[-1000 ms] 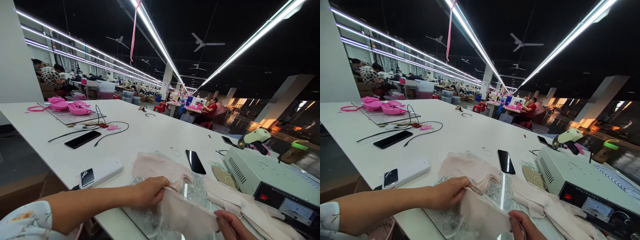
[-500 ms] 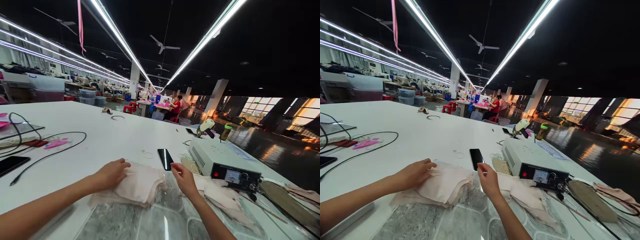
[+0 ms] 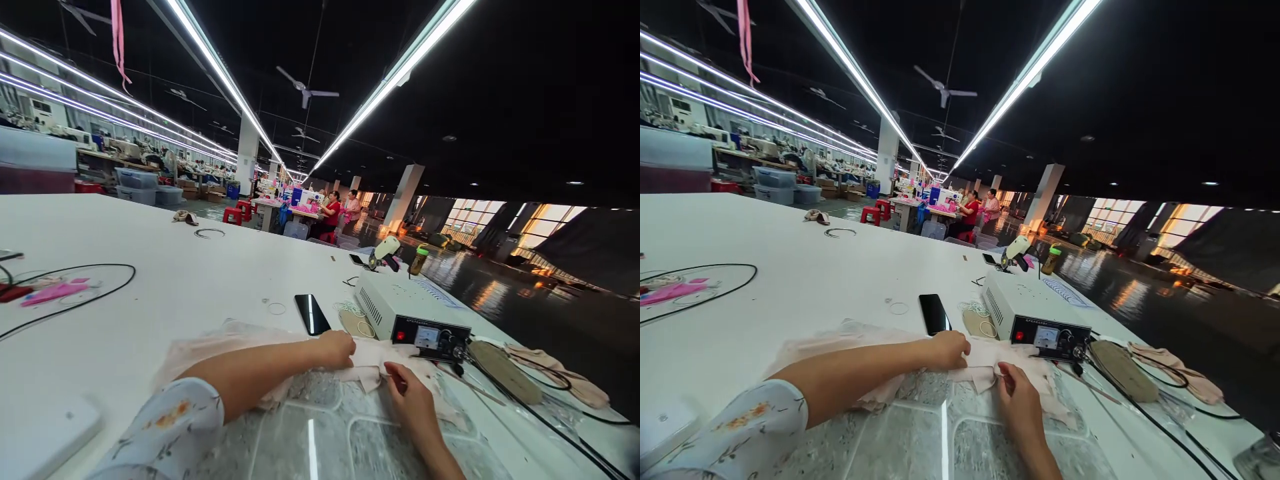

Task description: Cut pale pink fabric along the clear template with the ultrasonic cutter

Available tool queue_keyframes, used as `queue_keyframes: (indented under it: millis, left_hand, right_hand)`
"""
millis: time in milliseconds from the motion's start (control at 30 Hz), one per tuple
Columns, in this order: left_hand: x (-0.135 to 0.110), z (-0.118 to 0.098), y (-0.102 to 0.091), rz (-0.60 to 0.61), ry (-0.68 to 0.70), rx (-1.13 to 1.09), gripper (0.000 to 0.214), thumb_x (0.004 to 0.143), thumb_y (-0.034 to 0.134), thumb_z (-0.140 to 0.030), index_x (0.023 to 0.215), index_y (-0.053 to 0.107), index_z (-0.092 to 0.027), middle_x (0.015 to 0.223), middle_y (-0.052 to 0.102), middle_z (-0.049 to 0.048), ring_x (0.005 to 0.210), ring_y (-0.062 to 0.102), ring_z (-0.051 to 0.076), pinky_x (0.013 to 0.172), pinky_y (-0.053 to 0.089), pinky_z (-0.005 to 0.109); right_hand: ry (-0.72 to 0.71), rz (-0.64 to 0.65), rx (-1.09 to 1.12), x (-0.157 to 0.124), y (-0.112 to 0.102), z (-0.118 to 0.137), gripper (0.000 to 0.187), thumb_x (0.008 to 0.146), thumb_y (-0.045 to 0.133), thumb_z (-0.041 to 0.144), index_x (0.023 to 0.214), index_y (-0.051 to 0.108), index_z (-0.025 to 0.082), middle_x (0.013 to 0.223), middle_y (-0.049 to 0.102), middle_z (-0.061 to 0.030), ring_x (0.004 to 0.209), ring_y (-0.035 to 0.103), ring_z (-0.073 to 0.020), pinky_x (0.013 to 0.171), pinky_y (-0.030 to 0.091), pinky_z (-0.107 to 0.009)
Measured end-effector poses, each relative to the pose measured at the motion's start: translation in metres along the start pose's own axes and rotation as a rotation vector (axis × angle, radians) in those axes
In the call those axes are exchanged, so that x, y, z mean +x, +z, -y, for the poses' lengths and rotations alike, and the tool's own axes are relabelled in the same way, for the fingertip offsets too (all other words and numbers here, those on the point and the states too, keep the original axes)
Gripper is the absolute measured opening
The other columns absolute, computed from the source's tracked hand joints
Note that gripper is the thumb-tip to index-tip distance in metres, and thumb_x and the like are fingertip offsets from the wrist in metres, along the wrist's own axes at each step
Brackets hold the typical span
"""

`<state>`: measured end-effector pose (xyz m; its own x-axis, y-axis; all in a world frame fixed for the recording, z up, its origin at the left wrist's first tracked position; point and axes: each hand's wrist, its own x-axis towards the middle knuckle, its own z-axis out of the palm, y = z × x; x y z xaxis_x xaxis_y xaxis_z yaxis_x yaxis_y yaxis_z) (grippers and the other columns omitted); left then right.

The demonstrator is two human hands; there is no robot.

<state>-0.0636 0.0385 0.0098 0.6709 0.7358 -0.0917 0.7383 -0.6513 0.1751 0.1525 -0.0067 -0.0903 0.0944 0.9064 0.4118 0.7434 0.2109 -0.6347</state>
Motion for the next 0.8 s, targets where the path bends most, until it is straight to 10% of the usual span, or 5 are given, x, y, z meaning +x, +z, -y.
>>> queue_keyframes:
  millis: [500, 800]
  left_hand:
    - [0.015, -0.012, -0.024, -0.147, 0.054, -0.013, 0.030, 0.097, 0.057, -0.032, 0.121, 0.056, -0.015, 0.120, 0.058, 0.0095, 0.101, 0.061, 0.021, 0.085, 0.054, 0.041]
    - [-0.064, -0.033, -0.040, -0.154, 0.356, -0.044, 0.015, 0.078, 0.050, -0.004, 0.069, 0.057, -0.015, 0.104, 0.065, 0.0061, 0.082, 0.063, 0.017, 0.075, 0.049, 0.025]
  right_hand:
    - [-0.176, -0.188, -0.099, -0.005, 0.004, 0.028, 0.030, 0.092, 0.057, 0.036, 0.116, 0.058, 0.019, 0.116, 0.060, -0.0080, 0.102, 0.059, -0.0216, 0.086, 0.051, -0.043]
    - [-0.158, -0.129, -0.236, -0.004, -0.013, 0.036, 0.027, 0.093, 0.056, 0.037, 0.113, 0.060, 0.020, 0.118, 0.059, -0.0081, 0.099, 0.060, -0.0195, 0.084, 0.052, -0.041]
